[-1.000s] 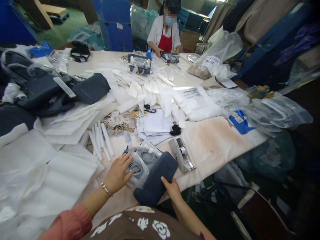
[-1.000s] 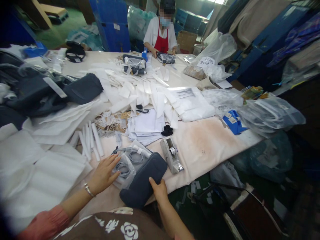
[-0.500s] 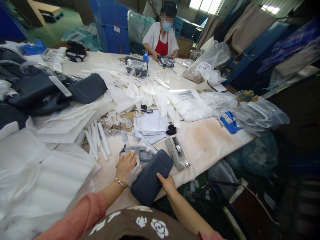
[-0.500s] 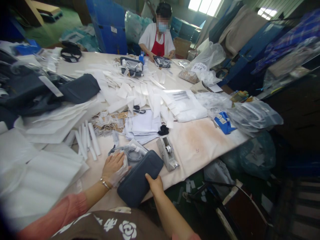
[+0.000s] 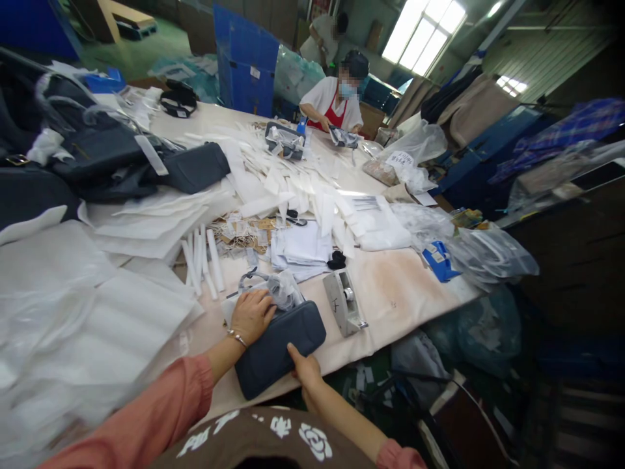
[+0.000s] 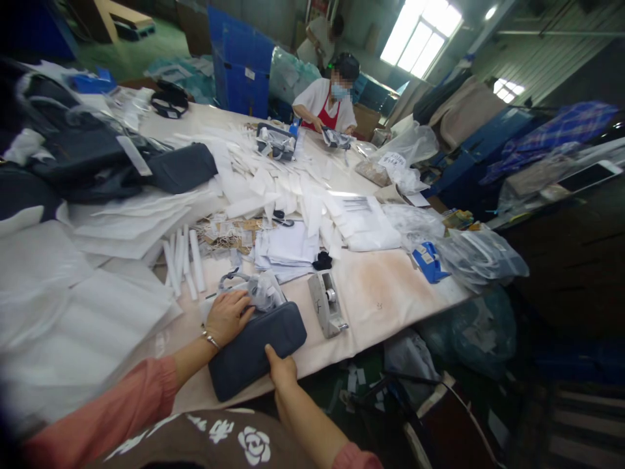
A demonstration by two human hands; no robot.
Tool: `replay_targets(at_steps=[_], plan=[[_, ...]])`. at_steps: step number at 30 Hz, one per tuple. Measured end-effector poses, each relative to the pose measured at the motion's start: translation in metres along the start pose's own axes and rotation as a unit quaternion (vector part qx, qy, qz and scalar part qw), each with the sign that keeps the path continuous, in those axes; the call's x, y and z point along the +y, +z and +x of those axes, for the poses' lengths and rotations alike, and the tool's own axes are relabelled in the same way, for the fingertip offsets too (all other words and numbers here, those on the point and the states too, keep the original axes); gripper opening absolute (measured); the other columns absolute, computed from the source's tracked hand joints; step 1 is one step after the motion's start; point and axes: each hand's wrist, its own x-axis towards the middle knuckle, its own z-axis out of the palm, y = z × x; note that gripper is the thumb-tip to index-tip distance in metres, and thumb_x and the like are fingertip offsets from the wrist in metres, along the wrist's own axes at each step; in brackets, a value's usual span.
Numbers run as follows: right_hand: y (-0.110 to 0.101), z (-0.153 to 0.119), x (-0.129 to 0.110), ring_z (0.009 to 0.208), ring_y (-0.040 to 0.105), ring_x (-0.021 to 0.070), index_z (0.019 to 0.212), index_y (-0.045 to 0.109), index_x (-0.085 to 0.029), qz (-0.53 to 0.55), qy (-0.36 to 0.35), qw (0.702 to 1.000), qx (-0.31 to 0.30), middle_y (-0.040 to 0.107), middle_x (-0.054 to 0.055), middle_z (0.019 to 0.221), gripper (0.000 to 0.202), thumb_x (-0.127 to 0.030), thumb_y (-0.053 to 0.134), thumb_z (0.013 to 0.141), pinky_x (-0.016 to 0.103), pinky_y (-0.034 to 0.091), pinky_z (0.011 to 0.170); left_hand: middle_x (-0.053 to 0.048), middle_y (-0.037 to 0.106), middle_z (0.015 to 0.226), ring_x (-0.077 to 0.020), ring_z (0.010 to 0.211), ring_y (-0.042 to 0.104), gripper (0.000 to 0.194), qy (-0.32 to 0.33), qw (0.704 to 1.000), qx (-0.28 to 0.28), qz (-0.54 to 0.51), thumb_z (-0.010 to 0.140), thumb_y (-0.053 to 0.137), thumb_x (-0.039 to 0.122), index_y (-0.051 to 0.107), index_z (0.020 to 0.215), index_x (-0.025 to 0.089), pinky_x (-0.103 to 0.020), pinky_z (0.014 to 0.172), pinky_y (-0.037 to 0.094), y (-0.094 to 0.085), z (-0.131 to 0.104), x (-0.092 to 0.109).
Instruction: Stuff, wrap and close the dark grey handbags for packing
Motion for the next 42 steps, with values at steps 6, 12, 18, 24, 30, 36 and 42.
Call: replay_targets(at_steps=[6,12,18,24,30,36,42], plan=[[0.003,-0.004,0.001,0.066,0.065,0.0271,0.084,0.066,-0.011,-0.014,0.024,1.000,-0.008,0.069,0.013,0.072,0.058,-0.064,0.062,0.061,0.035,0.051,0.055,-0.008,0.064,0.090,-0.0253,0.096,0.056,0.029,0.019,0.999,-0.023,-0.012,0.089,0.040,0.034,0.064,0.084,0.017,-0.045,0.089,0.036,-0.013,0.002,0.000],[-0.007,0.004,-0.011,0.077,0.066,0.0273,0.084,0.068,-0.017,0.001,-0.040,0.999,-0.007,0.070,0.008,0.077,0.044,-0.056,0.064,0.063,0.034,0.051,0.062,-0.005,0.068,0.103,-0.0221,0.101,0.059,0.025,0.054,0.995,0.005,-0.078,0.087,0.045,0.027,0.067,0.098,0.025,-0.042,0.091,0.041,0.011,-0.015,-0.003],[-0.012,0.013,-0.009,0.075,0.065,0.0282,0.077,0.068,-0.019,-0.006,-0.048,0.999,-0.005,0.066,0.007,0.064,0.037,-0.053,0.065,0.063,0.035,0.048,0.065,-0.006,0.068,0.108,-0.0225,0.109,0.057,0.028,0.001,0.995,0.023,-0.101,0.088,0.043,0.026,0.066,0.103,0.023,-0.042,0.093,0.044,0.039,-0.027,0.011],[-0.028,0.029,-0.003,0.067,0.060,0.0244,0.064,0.063,-0.021,-0.080,-0.065,0.995,-0.017,0.059,0.003,0.055,0.034,-0.055,0.067,0.060,0.032,0.043,0.064,-0.007,0.064,0.115,-0.0227,0.113,0.055,0.029,0.021,0.996,-0.010,-0.083,0.089,0.041,0.025,0.064,0.107,0.024,-0.045,0.100,0.036,0.049,-0.026,0.023],[-0.096,0.029,0.028,0.070,0.057,0.0177,0.069,0.057,-0.020,-0.129,-0.134,0.969,0.161,0.061,0.001,0.071,0.031,-0.051,0.055,0.073,0.028,0.041,0.069,-0.007,0.064,0.116,-0.0226,0.113,0.055,0.031,0.045,0.996,-0.016,-0.071,0.089,0.041,0.026,0.062,0.110,0.024,-0.045,0.103,0.030,0.059,-0.026,0.017],[-0.086,0.008,0.081,0.082,0.058,0.0204,0.083,0.055,-0.019,-0.017,-0.094,0.986,0.138,0.063,0.005,0.084,0.036,-0.049,0.064,0.066,0.029,0.043,0.078,-0.008,0.063,0.117,-0.0221,0.113,0.055,0.030,0.050,0.997,-0.013,-0.061,0.089,0.040,0.029,0.061,0.111,0.024,-0.044,0.103,0.028,0.061,-0.026,0.018],[-0.060,0.018,0.092,0.077,0.061,0.0175,0.098,0.052,-0.015,0.146,-0.005,0.989,0.022,0.064,0.006,0.085,0.045,-0.043,0.065,0.065,0.027,0.046,0.068,-0.009,0.064,0.116,-0.0228,0.112,0.056,0.031,0.042,0.997,-0.018,-0.063,0.090,0.041,0.030,0.062,0.111,0.023,-0.044,0.103,0.027,0.057,-0.025,0.024]])
